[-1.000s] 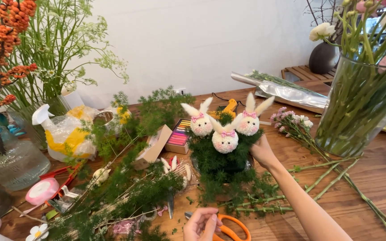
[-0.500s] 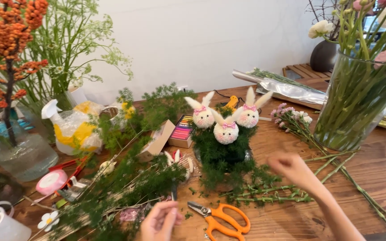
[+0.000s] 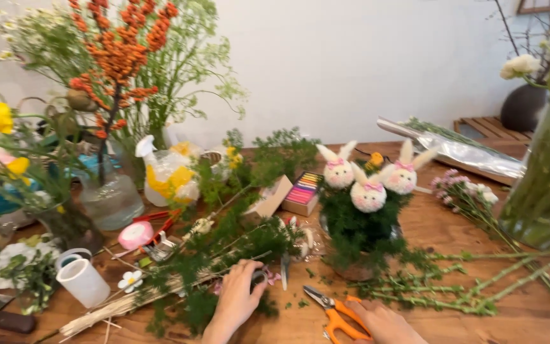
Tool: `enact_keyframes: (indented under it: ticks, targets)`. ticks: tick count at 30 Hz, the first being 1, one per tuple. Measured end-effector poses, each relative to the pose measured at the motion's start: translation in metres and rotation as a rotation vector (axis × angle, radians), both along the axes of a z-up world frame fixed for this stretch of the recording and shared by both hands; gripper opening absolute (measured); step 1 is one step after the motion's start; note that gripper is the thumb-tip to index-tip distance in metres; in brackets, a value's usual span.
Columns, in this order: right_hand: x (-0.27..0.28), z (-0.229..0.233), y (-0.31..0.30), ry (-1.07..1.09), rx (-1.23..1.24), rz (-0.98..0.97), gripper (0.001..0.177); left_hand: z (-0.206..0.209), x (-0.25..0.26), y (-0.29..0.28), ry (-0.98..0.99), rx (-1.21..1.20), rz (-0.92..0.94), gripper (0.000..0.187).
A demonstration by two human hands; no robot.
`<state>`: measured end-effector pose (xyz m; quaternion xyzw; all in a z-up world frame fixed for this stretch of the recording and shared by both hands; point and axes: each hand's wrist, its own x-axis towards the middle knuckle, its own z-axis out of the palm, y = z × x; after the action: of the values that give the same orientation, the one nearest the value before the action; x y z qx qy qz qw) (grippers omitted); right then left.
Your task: The person arranges a floral display by cutting green foliage with orange-handled shears and placing the pieces into a woven basket. The basket already contains three white bunny decorations. The person repeatedly trims the greenery and adjusts the arrangement within the basket.
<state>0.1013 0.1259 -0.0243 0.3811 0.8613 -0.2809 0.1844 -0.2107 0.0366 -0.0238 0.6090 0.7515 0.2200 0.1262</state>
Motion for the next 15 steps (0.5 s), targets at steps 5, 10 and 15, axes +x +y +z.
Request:
enact_keyframes:
  ticks: [5,10,15]
  targets:
    - [-0.013,-0.019,0.018,0.019,-0.02,-0.087,0.08,0.091,0.015,-0.022,-0.154,-0.37,-0.274,0.048]
    - [0.0,-0.197,0.126,0.948,-1.262,-1.11,0.067,0.113,-0.001,-0.007,-0.249,-0.756,-0.677,0.046]
    - [-0.019,-0.231,0.155,0.739,-1.672,-1.567,0.058,0.131,-0.012,-0.026,-0.105,-0.639,-0.374,0.039]
